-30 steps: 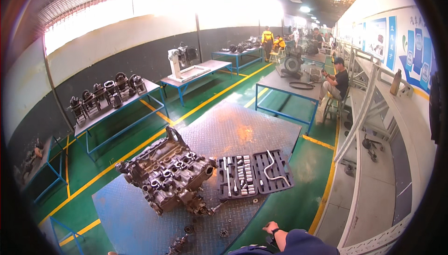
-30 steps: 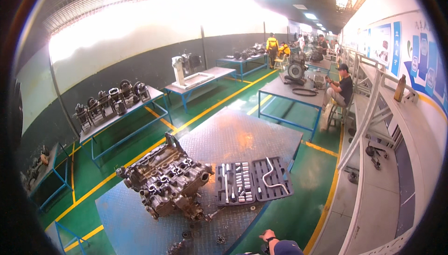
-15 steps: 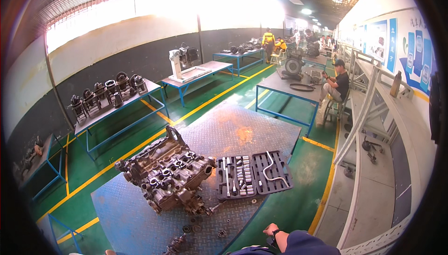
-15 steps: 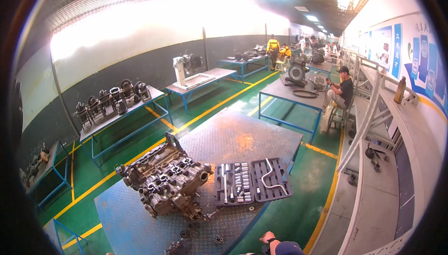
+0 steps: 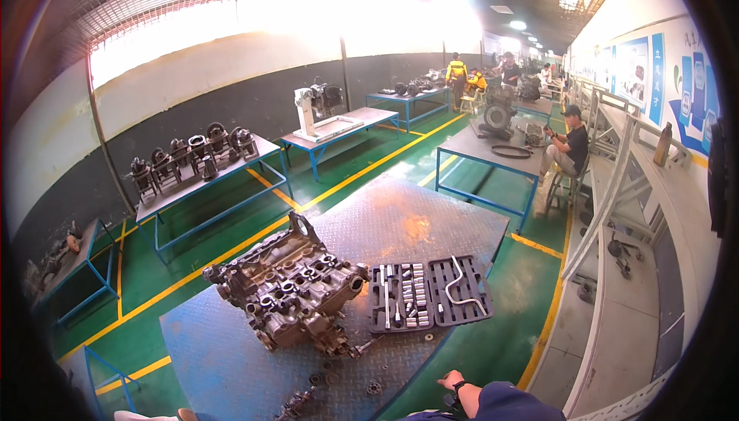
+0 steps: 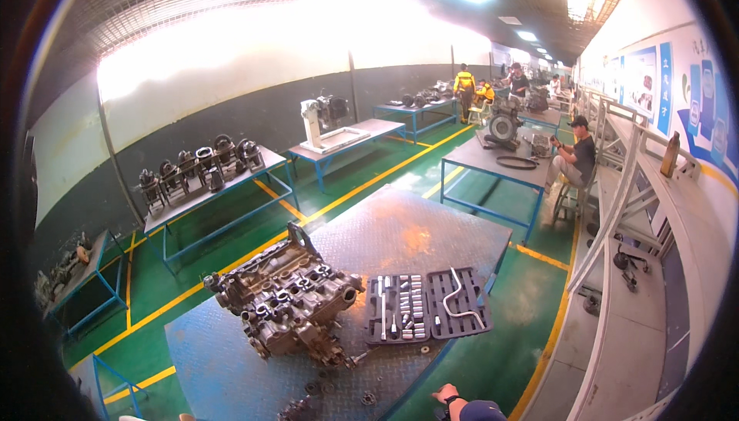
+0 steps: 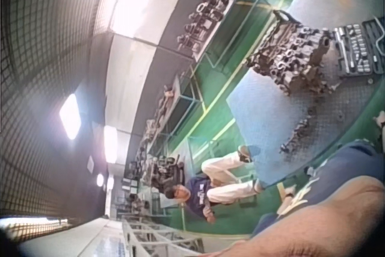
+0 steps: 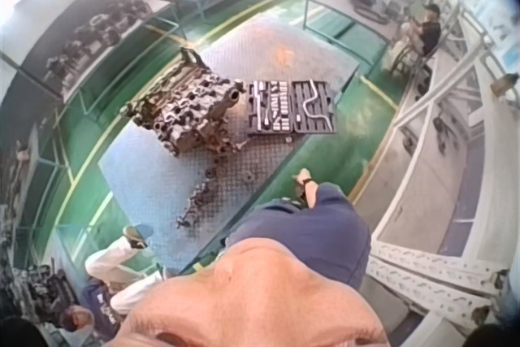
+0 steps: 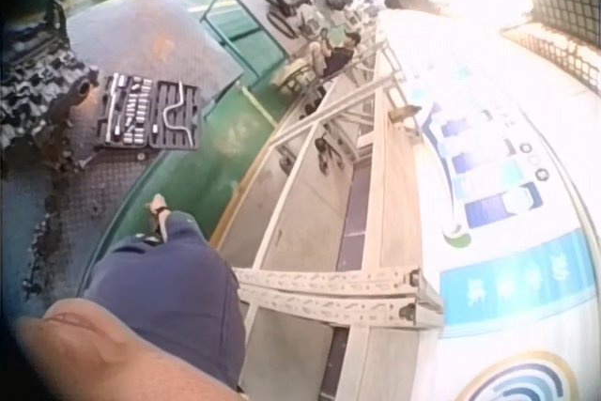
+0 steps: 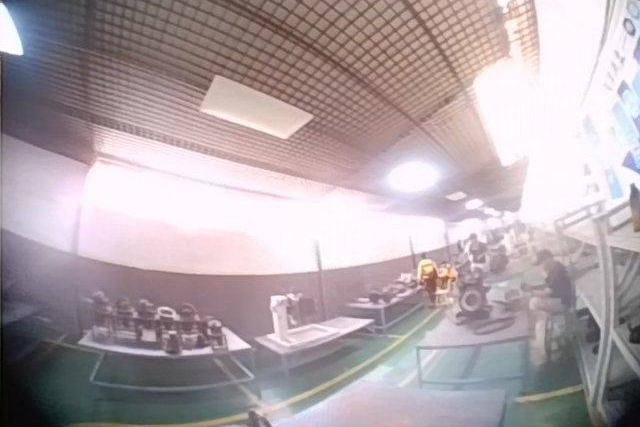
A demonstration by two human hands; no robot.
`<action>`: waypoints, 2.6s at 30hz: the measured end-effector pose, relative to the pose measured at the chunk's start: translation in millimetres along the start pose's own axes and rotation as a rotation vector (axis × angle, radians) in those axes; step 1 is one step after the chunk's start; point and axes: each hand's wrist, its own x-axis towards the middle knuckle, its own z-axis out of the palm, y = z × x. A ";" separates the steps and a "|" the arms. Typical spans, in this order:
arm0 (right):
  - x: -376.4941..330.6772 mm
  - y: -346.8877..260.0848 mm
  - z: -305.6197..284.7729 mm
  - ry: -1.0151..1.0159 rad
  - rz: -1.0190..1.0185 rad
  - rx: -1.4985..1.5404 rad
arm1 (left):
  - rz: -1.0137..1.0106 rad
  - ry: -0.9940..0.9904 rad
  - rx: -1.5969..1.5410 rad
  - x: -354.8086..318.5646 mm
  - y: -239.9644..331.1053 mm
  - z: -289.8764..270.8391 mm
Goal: The person removes components from an engine block on a metal workbench, including taking out a small part from the side and handling a camshaft.
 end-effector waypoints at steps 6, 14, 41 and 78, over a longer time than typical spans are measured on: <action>8.4 25.3 9.1 0.038 0.142 -0.168 | 0.035 0.008 0.055 -27.7 -1.9 19.5; 24.8 35.9 -0.9 -0.313 0.114 -0.106 | -0.033 -0.119 -0.069 -58.6 0.4 48.5; 11.0 1.2 3.3 -0.356 0.194 -0.067 | -0.640 0.047 -0.717 -27.4 8.0 24.0; 33.1 -6.5 23.3 -0.330 0.228 0.152 | -0.055 -0.002 -0.120 2.8 29.3 3.2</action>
